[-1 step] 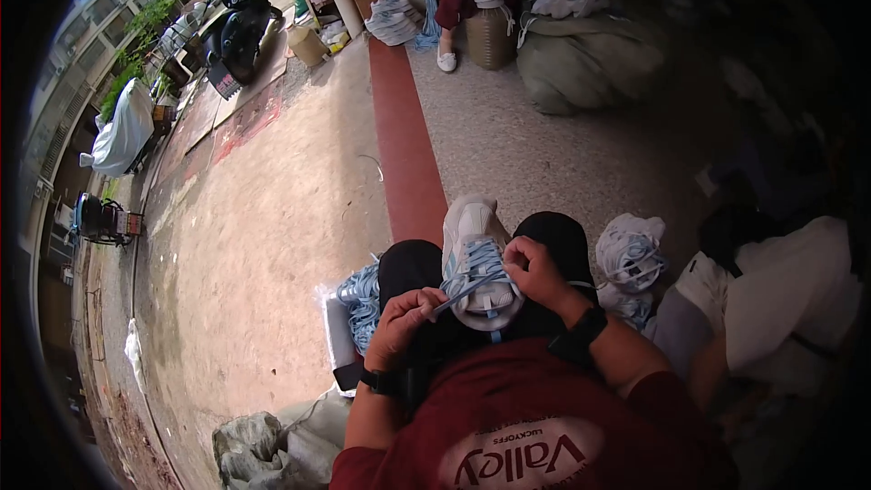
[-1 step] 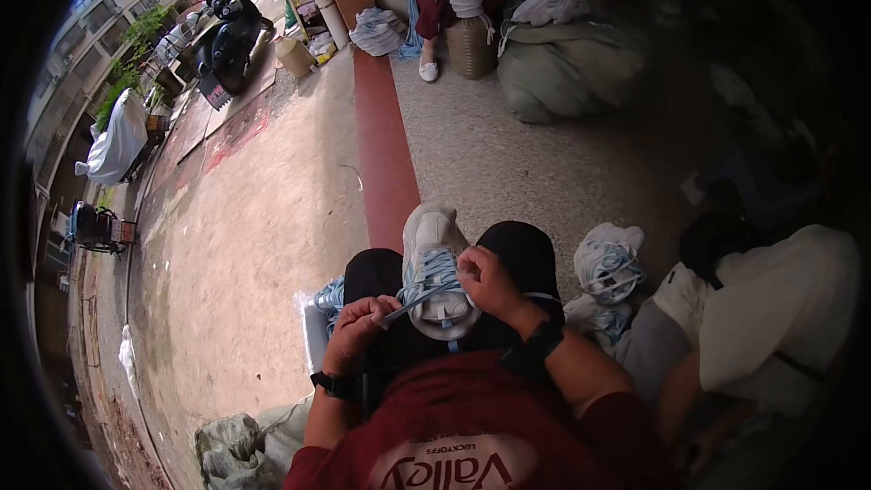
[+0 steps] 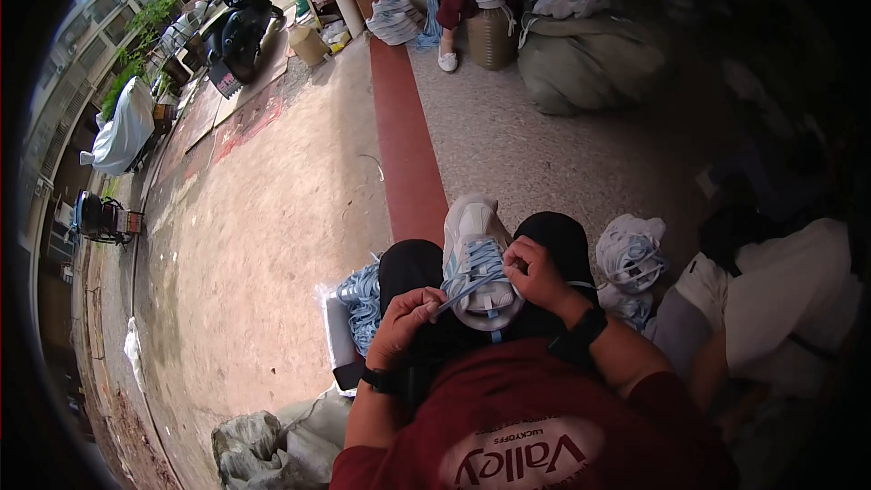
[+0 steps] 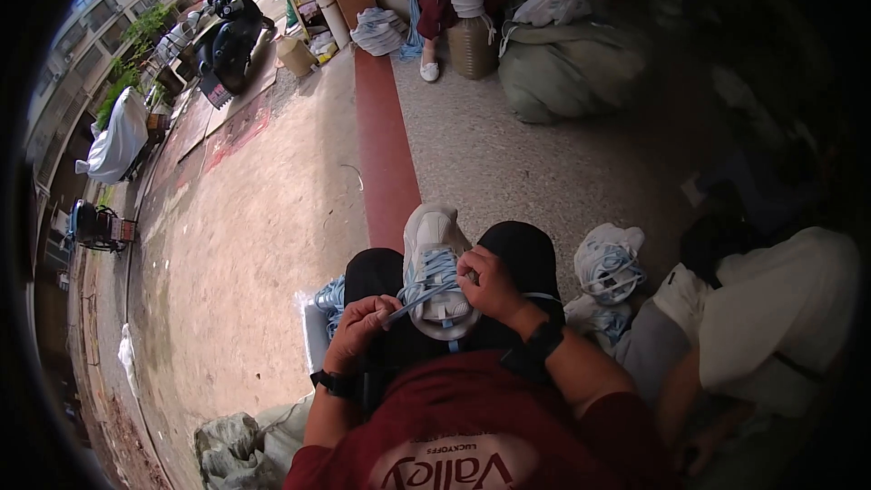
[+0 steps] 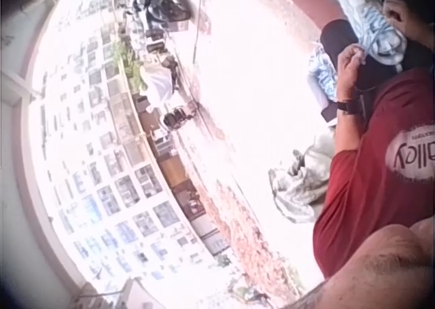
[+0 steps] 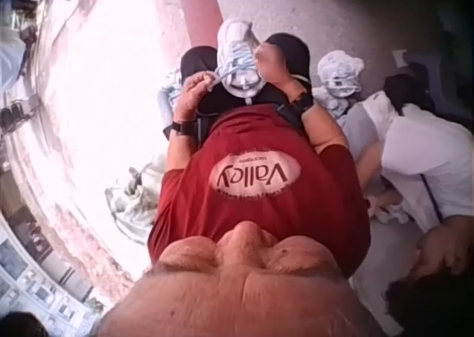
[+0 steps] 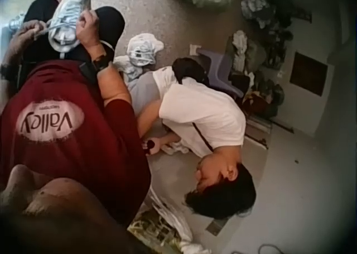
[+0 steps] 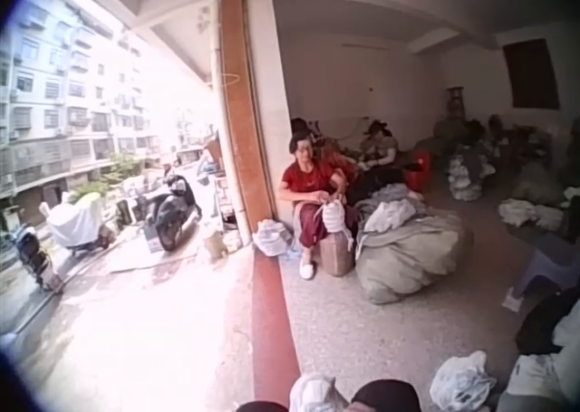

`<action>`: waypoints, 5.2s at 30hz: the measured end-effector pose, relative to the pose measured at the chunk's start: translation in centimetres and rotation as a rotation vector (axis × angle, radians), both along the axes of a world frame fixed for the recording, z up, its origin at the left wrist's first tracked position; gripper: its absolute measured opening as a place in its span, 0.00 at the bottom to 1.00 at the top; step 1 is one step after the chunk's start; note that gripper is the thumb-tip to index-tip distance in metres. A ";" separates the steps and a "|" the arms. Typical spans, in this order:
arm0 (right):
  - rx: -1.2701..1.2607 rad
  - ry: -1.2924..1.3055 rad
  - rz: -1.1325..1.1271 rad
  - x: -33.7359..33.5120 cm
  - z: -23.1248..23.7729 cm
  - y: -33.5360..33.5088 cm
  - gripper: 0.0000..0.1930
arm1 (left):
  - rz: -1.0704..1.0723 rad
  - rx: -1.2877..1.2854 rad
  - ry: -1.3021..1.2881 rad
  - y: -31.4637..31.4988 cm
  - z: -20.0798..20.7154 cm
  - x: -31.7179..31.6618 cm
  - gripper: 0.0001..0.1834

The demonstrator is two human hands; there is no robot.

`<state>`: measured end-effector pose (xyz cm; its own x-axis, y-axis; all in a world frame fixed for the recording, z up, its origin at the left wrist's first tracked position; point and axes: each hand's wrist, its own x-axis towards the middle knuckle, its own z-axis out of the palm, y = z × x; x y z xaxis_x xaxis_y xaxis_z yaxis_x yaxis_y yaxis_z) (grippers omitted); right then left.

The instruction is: Lacing a pair of white and light blue sneakers.

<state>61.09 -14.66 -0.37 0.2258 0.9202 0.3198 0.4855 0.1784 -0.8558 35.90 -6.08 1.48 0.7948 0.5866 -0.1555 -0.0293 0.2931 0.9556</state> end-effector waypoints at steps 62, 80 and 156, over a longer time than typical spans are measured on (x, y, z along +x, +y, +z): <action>-0.131 -0.030 0.052 -0.9 2.1 0.0 0.05 | 0.392 1.088 0.442 1.4 -1.3 5.7 0.08; -0.301 -0.044 0.168 -0.3 2.1 0.1 0.06 | 0.026 -0.143 0.032 1.5 -0.6 4.8 0.04; -0.143 0.178 -0.023 1.0 0.8 -1.2 0.03 | 0.161 1.186 0.582 0.3 -0.4 6.7 0.10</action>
<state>62.04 -15.85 0.46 0.2883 0.9473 0.1397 0.3272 0.0397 -0.9441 42.59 -5.76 1.05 0.6968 0.6826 0.2203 0.5121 -0.6885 0.5135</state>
